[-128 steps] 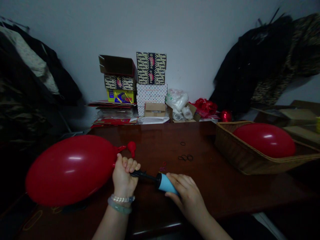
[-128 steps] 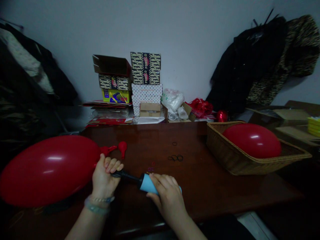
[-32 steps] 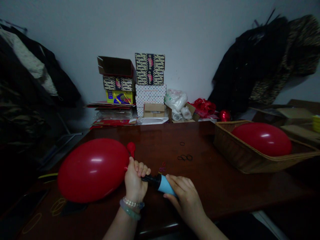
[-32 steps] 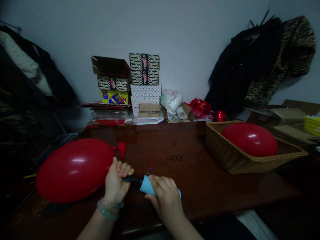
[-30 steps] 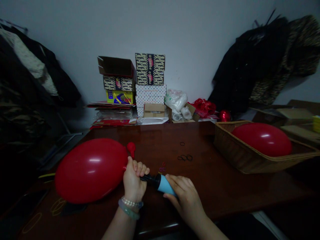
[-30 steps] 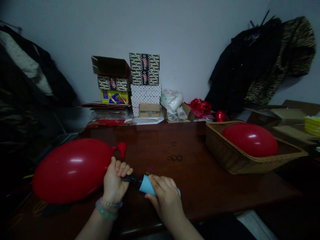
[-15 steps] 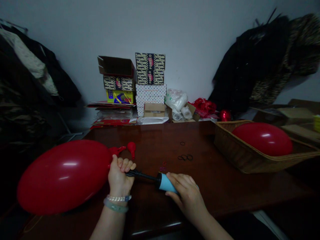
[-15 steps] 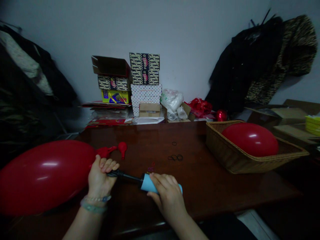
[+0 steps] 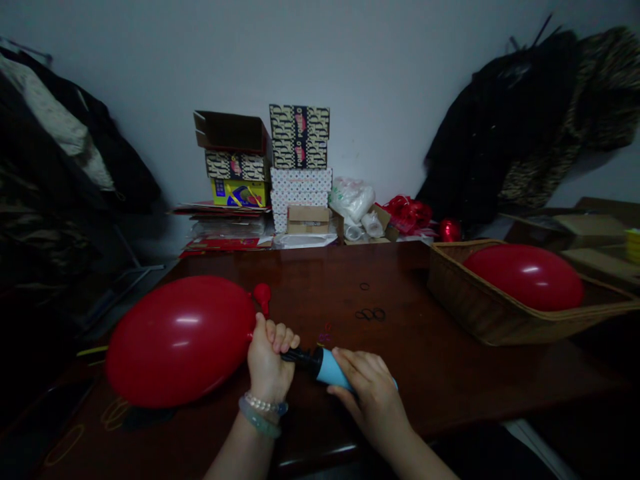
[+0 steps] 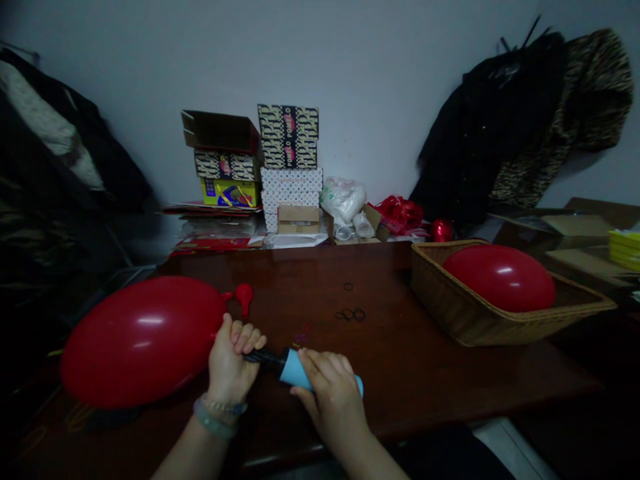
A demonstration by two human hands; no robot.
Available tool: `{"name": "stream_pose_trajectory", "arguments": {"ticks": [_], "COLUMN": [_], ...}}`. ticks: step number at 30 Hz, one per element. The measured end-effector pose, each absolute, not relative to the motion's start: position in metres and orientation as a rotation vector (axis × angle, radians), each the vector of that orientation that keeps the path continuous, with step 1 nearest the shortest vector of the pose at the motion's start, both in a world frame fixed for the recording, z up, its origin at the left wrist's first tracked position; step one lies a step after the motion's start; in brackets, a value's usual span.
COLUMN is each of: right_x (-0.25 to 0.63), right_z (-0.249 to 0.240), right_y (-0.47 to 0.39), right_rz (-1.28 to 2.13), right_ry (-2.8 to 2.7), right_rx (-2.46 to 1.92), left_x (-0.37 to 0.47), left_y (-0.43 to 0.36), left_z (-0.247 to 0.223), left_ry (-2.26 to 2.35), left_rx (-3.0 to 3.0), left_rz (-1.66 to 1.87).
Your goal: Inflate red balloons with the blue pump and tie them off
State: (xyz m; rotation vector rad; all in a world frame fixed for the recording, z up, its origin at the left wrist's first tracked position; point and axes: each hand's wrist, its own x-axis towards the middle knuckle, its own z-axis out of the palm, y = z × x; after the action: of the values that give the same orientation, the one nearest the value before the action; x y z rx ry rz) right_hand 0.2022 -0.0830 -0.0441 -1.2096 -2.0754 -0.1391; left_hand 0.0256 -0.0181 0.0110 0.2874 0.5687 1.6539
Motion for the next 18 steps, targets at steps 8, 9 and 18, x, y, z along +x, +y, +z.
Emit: {"name": "stream_pose_trajectory", "arguments": {"ticks": [8,9,18], "right_x": [0.203,0.205,0.227], "right_z": [-0.039,-0.038,-0.047], "right_y": [-0.082,-0.081,-0.072], "right_rz": [-0.08,-0.08,-0.096], "right_ry": [-2.097,-2.1,-2.143], "right_rx": [-1.202,-1.202,-1.21], "left_x": [0.018,0.015,-0.004], "left_y": [-0.016,-0.015,-0.004], "left_z": [0.02,0.022,0.024], "left_ry": [0.554,0.548,0.548], "left_rx": [0.285,0.291,0.271], "left_rz": [1.661,1.665,1.741]}}
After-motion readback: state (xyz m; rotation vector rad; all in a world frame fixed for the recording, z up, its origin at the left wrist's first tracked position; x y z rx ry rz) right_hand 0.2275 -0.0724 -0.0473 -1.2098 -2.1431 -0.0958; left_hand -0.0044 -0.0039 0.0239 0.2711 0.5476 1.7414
